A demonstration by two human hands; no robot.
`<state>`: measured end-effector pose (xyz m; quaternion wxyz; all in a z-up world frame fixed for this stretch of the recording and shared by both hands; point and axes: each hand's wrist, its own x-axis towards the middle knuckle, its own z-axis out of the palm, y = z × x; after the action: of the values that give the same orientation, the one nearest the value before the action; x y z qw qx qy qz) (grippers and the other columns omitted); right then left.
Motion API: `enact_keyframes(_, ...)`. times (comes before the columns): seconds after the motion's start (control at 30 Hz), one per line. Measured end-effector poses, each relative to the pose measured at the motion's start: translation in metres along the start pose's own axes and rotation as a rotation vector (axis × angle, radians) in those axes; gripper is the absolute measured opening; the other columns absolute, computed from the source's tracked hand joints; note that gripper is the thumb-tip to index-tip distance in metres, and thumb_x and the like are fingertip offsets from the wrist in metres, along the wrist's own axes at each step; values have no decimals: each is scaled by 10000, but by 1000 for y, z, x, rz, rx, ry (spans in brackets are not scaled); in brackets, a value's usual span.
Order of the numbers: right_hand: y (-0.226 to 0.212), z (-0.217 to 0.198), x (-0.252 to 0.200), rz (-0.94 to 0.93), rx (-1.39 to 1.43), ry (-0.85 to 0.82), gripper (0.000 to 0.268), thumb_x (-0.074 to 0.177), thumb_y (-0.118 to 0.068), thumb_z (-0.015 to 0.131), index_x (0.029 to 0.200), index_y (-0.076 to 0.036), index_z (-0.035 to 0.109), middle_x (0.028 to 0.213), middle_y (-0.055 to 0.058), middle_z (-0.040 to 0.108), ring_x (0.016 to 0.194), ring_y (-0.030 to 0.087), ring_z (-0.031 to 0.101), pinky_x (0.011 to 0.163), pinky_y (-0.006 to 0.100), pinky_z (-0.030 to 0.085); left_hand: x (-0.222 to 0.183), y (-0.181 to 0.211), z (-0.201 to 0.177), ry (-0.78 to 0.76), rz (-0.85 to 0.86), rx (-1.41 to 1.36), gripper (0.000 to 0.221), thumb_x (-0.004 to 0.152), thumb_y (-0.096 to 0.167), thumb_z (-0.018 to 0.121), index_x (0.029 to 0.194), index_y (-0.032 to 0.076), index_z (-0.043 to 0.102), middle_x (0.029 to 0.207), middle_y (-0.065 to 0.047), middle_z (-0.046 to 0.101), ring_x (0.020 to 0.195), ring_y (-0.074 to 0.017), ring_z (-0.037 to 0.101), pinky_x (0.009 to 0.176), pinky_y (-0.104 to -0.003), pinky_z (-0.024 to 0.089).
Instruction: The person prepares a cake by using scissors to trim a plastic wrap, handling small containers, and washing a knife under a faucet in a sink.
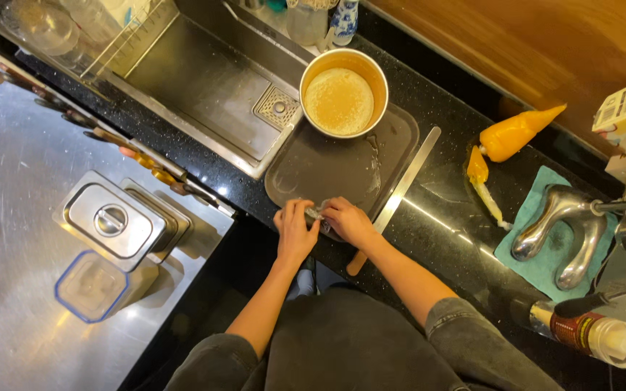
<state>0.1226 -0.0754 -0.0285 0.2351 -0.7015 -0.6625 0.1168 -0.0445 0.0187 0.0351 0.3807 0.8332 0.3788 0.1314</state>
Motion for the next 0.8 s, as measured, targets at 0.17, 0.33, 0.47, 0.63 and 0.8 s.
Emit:
enact_keyframes(0.17, 6, -28, 4, 179, -268, 62, 85, 936, -222, 657, 1011, -193, 684, 948, -2, 600, 908, 225, 641, 642, 344, 581, -4, -17, -15, 63, -43, -76, 324, 897, 189, 771, 1179, 186, 612, 1173, 16, 523, 1190, -221, 562, 1109, -453, 299)
enact_keyframes(0.33, 54, -60, 9, 321, -167, 179, 141, 948, -181, 695, 1087, -186, 719, 968, 2, 637, 984, 219, 619, 780, 317, 560, -18, -3, -44, 102, -96, -173, 223, 932, 191, 743, 1128, 163, 639, 1149, 14, 548, 1149, -221, 606, 1043, -427, 365)
enact_keyframes(0.47, 66, -88, 17, 346, -131, 235, 145, 939, -88, 711, 1079, -91, 747, 976, 97, 666, 955, 296, 636, 844, 373, 547, -26, 4, -48, 127, -121, -290, 172, 942, 171, 741, 1091, 124, 668, 1119, -29, 583, 1092, -261, 655, 991, -427, 429)
enact_keyframes(0.63, 89, -73, 23, 294, -129, 167, 139, 928, -84, 710, 1058, -84, 759, 1012, 108, 686, 977, 318, 659, 875, 396, 554, -28, 1, -37, 117, -128, -329, 186, 916, 167, 764, 1068, 102, 676, 1063, -72, 600, 1051, -294, 678, 957, -425, 482)
enact_keyframes(0.8, 106, -62, 26, 257, -147, 122, 114, 900, -60, 717, 1013, -65, 737, 961, 126, 673, 952, 333, 671, 872, 391, 560, -23, 1, -36, 39, -178, -353, 177, 942, 170, 741, 1091, 97, 679, 1075, -79, 602, 1068, -278, 675, 935, -394, 486)
